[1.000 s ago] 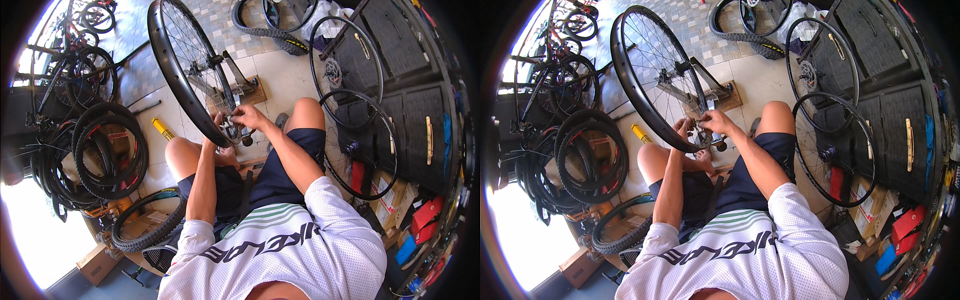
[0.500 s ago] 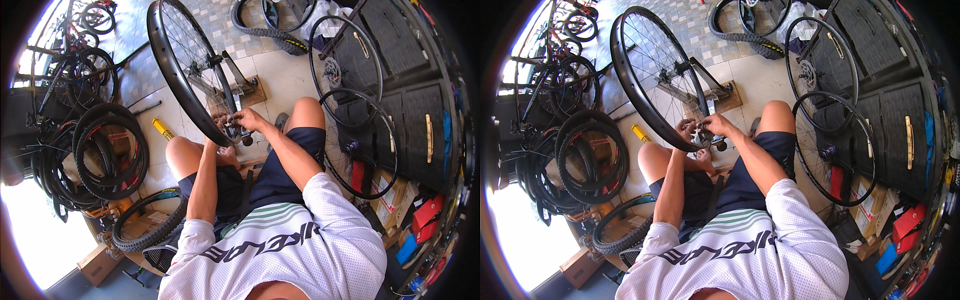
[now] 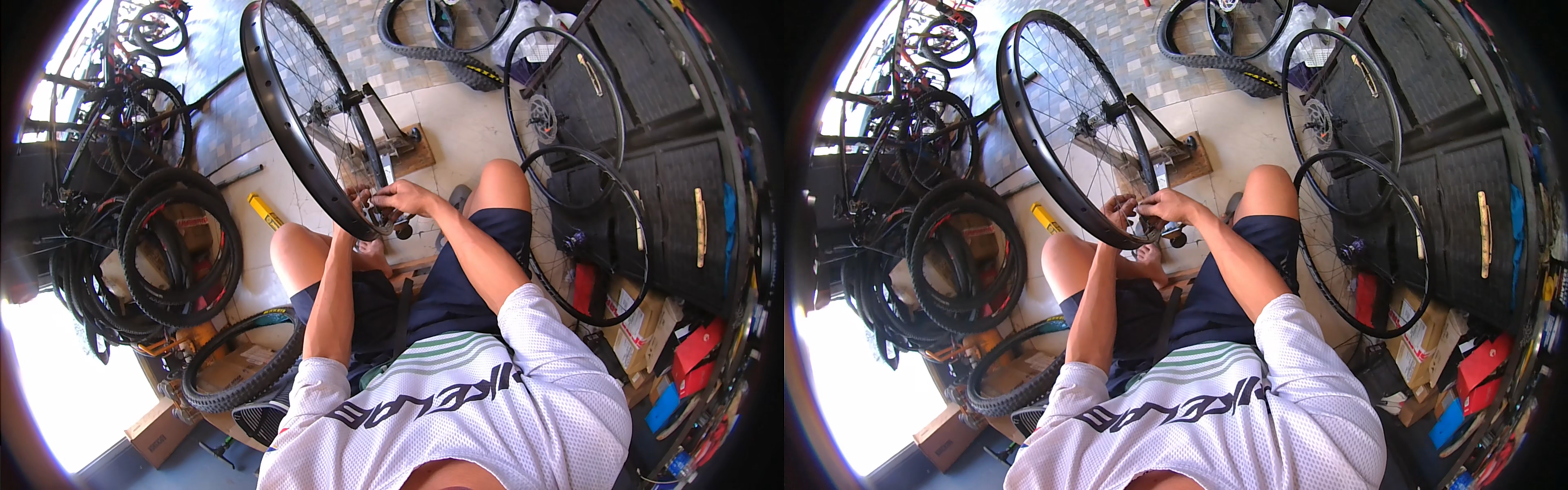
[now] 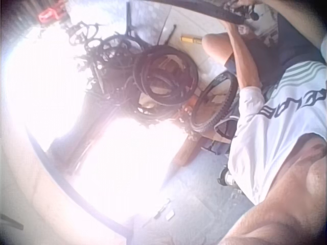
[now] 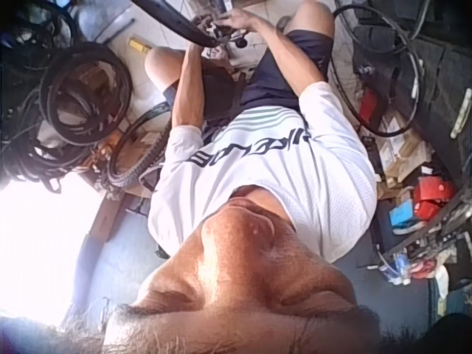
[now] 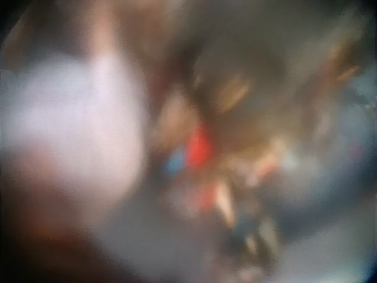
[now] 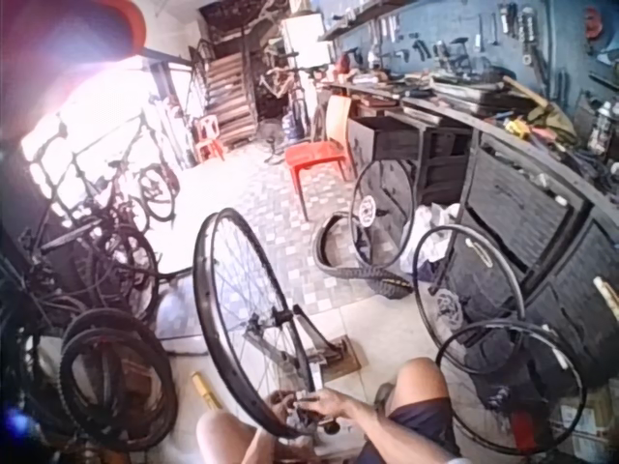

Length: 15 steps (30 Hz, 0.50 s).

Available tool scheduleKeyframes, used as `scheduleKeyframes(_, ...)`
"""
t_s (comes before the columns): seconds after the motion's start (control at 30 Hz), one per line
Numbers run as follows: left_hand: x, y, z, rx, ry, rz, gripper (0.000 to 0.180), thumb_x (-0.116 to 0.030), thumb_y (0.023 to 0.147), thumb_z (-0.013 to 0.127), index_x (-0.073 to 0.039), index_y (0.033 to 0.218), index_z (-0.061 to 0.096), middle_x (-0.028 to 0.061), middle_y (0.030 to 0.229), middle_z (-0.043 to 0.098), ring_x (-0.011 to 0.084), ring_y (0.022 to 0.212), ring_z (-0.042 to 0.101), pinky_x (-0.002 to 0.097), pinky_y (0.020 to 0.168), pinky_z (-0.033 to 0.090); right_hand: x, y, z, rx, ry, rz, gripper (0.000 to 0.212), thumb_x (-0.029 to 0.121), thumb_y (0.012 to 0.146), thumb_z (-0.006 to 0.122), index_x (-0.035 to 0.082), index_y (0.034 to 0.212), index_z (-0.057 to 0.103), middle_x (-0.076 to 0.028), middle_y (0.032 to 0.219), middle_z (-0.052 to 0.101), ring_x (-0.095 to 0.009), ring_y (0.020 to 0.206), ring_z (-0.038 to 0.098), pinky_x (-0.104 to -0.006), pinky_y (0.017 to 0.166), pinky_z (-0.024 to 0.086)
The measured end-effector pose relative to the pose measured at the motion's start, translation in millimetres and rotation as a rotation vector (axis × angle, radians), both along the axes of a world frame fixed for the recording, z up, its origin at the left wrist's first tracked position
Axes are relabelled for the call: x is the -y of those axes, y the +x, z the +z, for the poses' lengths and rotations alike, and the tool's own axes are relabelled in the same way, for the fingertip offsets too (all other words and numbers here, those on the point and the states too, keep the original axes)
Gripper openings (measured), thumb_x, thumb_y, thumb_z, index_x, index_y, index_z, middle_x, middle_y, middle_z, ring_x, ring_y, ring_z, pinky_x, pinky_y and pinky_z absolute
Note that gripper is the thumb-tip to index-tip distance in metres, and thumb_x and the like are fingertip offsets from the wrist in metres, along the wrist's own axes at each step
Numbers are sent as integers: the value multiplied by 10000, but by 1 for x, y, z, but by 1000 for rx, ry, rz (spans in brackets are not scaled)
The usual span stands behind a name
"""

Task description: The person sits on the floor and uses a spoke wrench to adjust the spokes of a bicycle wheel mounted on a truing stand. They rotate the wheel and tighten or loosen individual spokes to true the wheel.

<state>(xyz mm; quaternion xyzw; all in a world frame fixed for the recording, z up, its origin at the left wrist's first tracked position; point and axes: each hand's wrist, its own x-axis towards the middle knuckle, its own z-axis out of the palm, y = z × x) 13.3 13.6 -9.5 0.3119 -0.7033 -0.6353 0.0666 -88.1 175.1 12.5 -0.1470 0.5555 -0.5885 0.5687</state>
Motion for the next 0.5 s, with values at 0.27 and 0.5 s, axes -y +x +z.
scheduleKeyframes(0.27, -4, -8, 9, -55, 153, 24, 310, -316, 849, 753, -45, 971, 664, 12, 804, 671, 93, 659, 604, 230, 557, 460, 2, 7, 2, -176, 73, -20, 329, 316, 860, 730, -6, 905, 681, -46, 664, 607, -126, 581, 547, -298, 539, 444)
scheduleKeyframes(0.5, -1, -9, 7, -60, 154, 24, 308, -300, 839, 764, -43, 969, 656, 14, 794, 668, 91, 647, 599, 232, 549, 454, 14, 25, 1, -777, 215, -260, 403, 336, 721, 787, -1, 753, 568, -169, 664, 597, -266, 604, 572, -389, 587, 446)
